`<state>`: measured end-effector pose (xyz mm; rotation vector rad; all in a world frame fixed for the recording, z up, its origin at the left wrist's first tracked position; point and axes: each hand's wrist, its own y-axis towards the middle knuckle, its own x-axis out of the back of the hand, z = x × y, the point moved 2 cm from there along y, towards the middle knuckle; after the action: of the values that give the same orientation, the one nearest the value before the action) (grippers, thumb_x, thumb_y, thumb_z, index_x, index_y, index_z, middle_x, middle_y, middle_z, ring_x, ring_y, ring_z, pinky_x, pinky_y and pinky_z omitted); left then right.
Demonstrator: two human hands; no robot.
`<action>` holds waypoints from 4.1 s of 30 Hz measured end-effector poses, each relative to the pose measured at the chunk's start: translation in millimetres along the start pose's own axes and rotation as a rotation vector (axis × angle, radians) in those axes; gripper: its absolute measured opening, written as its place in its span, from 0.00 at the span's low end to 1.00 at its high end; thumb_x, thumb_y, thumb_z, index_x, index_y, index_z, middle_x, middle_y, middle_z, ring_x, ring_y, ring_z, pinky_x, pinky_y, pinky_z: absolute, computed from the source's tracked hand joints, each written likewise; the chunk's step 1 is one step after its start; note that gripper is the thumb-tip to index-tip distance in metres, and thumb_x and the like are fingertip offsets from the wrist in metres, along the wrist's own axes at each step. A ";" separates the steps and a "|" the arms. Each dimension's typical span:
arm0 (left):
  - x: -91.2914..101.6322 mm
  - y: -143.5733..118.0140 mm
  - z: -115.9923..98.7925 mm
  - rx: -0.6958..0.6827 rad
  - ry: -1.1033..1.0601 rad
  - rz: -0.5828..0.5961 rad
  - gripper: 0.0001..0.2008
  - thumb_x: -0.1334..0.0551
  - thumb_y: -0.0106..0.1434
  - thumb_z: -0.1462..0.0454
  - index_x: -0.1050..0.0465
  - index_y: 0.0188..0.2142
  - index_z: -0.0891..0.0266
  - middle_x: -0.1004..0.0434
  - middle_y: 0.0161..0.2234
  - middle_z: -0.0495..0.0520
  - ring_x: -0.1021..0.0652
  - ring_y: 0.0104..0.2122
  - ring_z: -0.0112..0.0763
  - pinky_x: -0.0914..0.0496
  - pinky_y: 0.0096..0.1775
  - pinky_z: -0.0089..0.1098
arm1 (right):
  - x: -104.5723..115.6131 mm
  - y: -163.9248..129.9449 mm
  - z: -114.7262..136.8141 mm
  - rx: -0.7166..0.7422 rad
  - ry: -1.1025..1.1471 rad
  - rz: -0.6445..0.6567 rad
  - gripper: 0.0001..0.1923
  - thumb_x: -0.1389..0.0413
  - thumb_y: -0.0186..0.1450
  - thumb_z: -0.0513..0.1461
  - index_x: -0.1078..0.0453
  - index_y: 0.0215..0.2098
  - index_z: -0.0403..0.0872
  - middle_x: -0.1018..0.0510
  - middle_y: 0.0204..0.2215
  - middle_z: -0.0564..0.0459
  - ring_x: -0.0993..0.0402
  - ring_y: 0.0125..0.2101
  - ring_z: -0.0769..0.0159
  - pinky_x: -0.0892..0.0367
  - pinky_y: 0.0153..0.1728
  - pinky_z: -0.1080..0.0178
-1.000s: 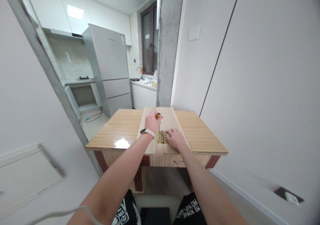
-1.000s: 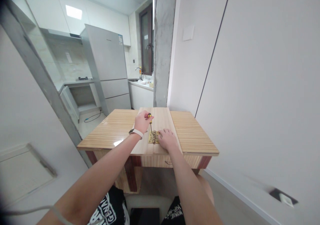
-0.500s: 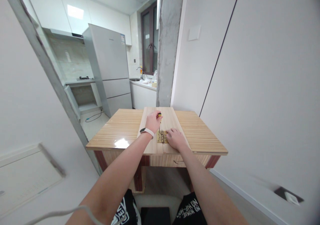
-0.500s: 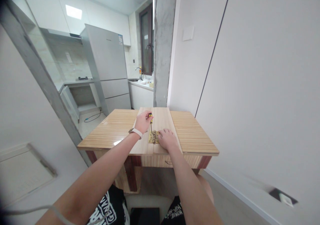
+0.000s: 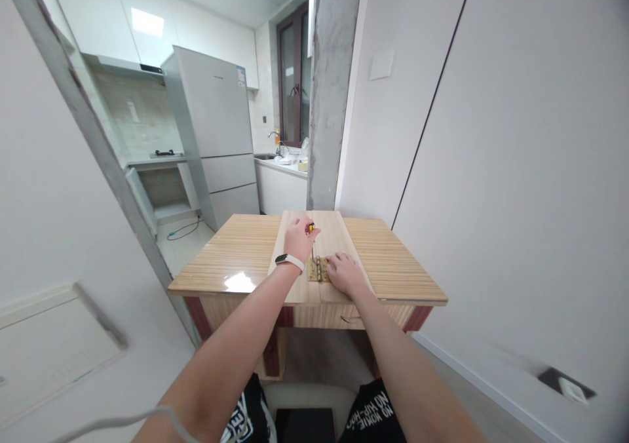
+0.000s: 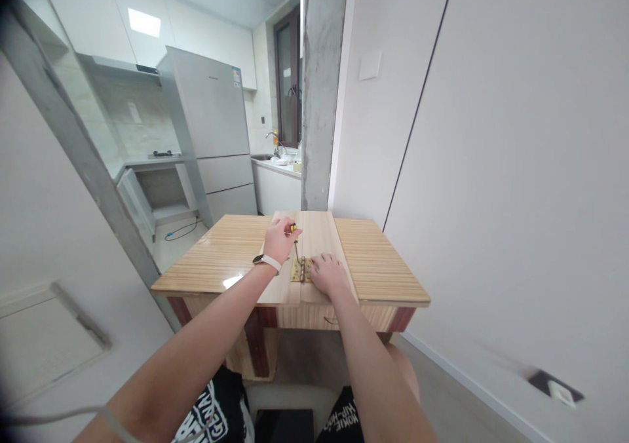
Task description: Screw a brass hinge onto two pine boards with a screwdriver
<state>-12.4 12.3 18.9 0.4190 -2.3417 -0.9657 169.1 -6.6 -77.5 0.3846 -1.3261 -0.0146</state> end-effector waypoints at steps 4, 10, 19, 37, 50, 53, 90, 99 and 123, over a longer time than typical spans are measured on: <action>-2.1 -1.2 2.1 0.073 -0.009 -0.016 0.10 0.29 0.61 0.64 0.26 0.41 0.58 0.23 0.38 0.53 0.22 0.34 0.32 0.29 0.43 0.35 | -0.7 0.0 -0.9 -0.005 0.006 0.003 0.21 0.55 0.74 0.48 0.30 0.60 0.57 0.28 0.57 0.48 0.39 0.58 0.58 0.48 0.57 0.56; -2.2 -2.4 4.5 0.127 0.007 -0.027 0.09 0.30 0.61 0.62 0.28 0.36 0.59 0.22 0.34 0.52 0.22 0.35 0.33 0.30 0.41 0.34 | -2.5 0.1 -2.6 0.001 0.010 -0.007 0.21 0.55 0.74 0.48 0.30 0.59 0.57 0.28 0.56 0.48 0.39 0.58 0.58 0.47 0.57 0.57; -4.4 0.6 4.3 0.110 0.020 -0.013 0.06 0.32 0.62 0.64 0.28 0.35 0.59 0.24 0.34 0.52 0.23 0.35 0.33 0.31 0.41 0.34 | -3.4 -0.3 -3.1 0.003 0.017 -0.023 0.20 0.55 0.74 0.48 0.29 0.58 0.57 0.28 0.55 0.48 0.39 0.57 0.58 0.47 0.56 0.57; -5.7 3.2 9.5 -0.008 -0.073 0.079 0.08 0.36 0.63 0.69 0.26 0.43 0.61 0.23 0.38 0.55 0.22 0.37 0.33 0.28 0.43 0.35 | -5.0 0.3 -3.0 0.027 0.026 -0.046 0.19 0.53 0.74 0.47 0.28 0.57 0.56 0.27 0.53 0.47 0.37 0.56 0.58 0.45 0.54 0.56; -2.8 8.4 10.6 0.024 -0.151 0.125 0.06 0.31 0.60 0.67 0.26 0.37 0.61 0.21 0.35 0.52 0.21 0.34 0.31 0.26 0.40 0.33 | -5.4 1.4 -3.7 0.024 0.022 -0.047 0.18 0.53 0.74 0.47 0.28 0.56 0.56 0.26 0.53 0.47 0.37 0.56 0.57 0.45 0.55 0.56; -1.5 13.5 2.7 0.008 -0.177 0.097 0.07 0.31 0.60 0.67 0.26 0.38 0.60 0.21 0.35 0.52 0.21 0.34 0.31 0.25 0.39 0.33 | -5.8 2.0 -4.5 0.027 0.020 -0.048 0.18 0.54 0.74 0.47 0.28 0.57 0.56 0.26 0.53 0.47 0.36 0.56 0.58 0.44 0.55 0.55; 33.1 -24.4 93.7 0.074 0.158 0.609 0.12 0.38 0.58 0.74 0.20 0.37 0.59 0.24 0.37 0.53 0.23 0.36 0.34 0.29 0.46 0.35 | 6.1 -9.8 -7.3 -0.067 0.178 -0.351 0.13 0.56 0.75 0.43 0.30 0.46 0.49 0.28 0.48 0.43 0.29 0.46 0.57 0.36 0.51 0.58; 31.6 -37.4 98.0 -0.039 0.211 0.783 0.10 0.39 0.59 0.73 0.21 0.32 0.59 0.25 0.37 0.54 0.22 0.38 0.36 0.30 0.46 0.34 | 3.2 -7.9 -10.4 -0.100 0.148 -0.306 0.14 0.56 0.75 0.42 0.30 0.48 0.49 0.29 0.49 0.42 0.29 0.47 0.56 0.37 0.51 0.57; -52.2 -46.1 53.8 0.214 -0.191 0.403 0.04 0.35 0.63 0.68 0.21 0.36 0.60 0.17 0.35 0.54 0.18 0.36 0.34 0.22 0.44 0.37 | 11.1 -11.6 -8.6 0.144 0.173 -0.167 0.12 0.45 0.72 0.49 0.29 0.38 0.50 0.27 0.42 0.48 0.31 0.42 0.60 0.36 0.45 0.60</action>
<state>-0.6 34.6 -65.4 -0.0729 -2.5751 -0.5877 182.4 -17.7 -72.0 0.6058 -1.1244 -0.0250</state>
